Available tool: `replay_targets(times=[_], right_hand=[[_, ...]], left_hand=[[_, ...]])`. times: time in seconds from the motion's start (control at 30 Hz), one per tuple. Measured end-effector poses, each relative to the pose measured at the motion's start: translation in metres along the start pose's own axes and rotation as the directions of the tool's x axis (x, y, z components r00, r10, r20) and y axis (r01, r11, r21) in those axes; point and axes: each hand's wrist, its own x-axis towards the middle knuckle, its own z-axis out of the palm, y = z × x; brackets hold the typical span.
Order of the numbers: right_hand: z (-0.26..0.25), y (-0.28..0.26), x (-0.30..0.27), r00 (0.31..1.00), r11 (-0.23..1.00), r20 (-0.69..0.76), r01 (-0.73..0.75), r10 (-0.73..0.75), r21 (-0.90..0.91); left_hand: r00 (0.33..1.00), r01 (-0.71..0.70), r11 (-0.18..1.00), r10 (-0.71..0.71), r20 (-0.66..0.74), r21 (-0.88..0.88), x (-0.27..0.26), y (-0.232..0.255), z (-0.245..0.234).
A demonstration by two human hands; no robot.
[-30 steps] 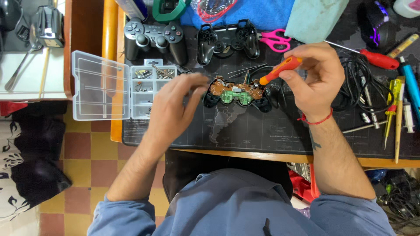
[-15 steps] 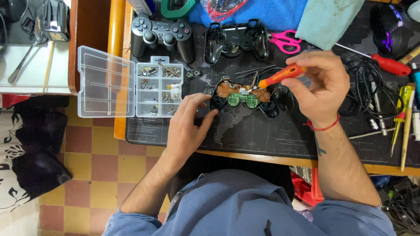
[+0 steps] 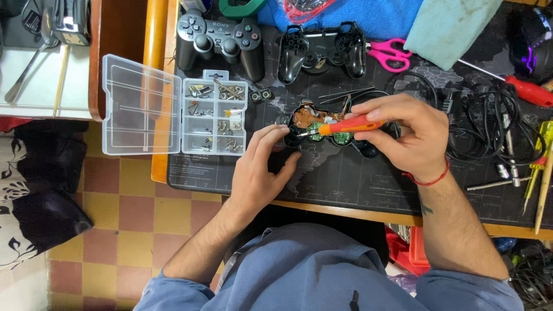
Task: The person uses a screwdriver to tighten screws on a disassembled game controller's circuit board, then installs two analog stick modules into the controller housing. The person handles the controller shell and internal components on a cluttered workbench.
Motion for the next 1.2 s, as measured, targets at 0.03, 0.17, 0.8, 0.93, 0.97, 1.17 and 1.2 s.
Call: replay_targets(times=[0.03,0.17,0.8,0.93,0.97,1.17,1.2], right_hand=[[0.000,-0.002,0.001,1.000,1.000,0.001,-0.003,0.003,0.000],[0.001,-0.010,0.006,0.997,0.999,0.083,0.002,-0.005,0.039],[0.102,-0.067,0.053,0.980,0.933,0.152,0.174,-0.132,-0.316],[0.138,-0.067,0.065,0.974,0.956,0.217,0.127,-0.069,-0.264],[0.143,-0.065,0.066,0.972,0.965,0.229,0.111,-0.055,-0.239],[0.156,-0.052,0.066,0.973,0.973,0.232,0.047,0.006,-0.226],[0.157,-0.050,0.065,0.972,0.973,0.237,0.047,0.008,-0.227]], left_hand=[[1.000,0.002,1.000,-0.002,0.002,-0.001,0.001,0.000,0.000],[1.000,-0.012,1.000,0.012,-0.013,-0.001,0.002,0.004,-0.002],[0.868,-0.072,0.997,0.075,-0.491,0.023,-0.055,-0.073,-0.093],[0.897,0.069,0.998,-0.059,-0.438,0.007,-0.059,-0.085,-0.086],[0.892,0.064,0.998,-0.049,-0.449,0.020,-0.058,-0.085,-0.085],[0.890,0.020,0.999,0.005,-0.457,0.049,-0.058,-0.091,-0.082],[0.892,0.029,0.998,-0.004,-0.453,0.048,-0.060,-0.092,-0.081]])
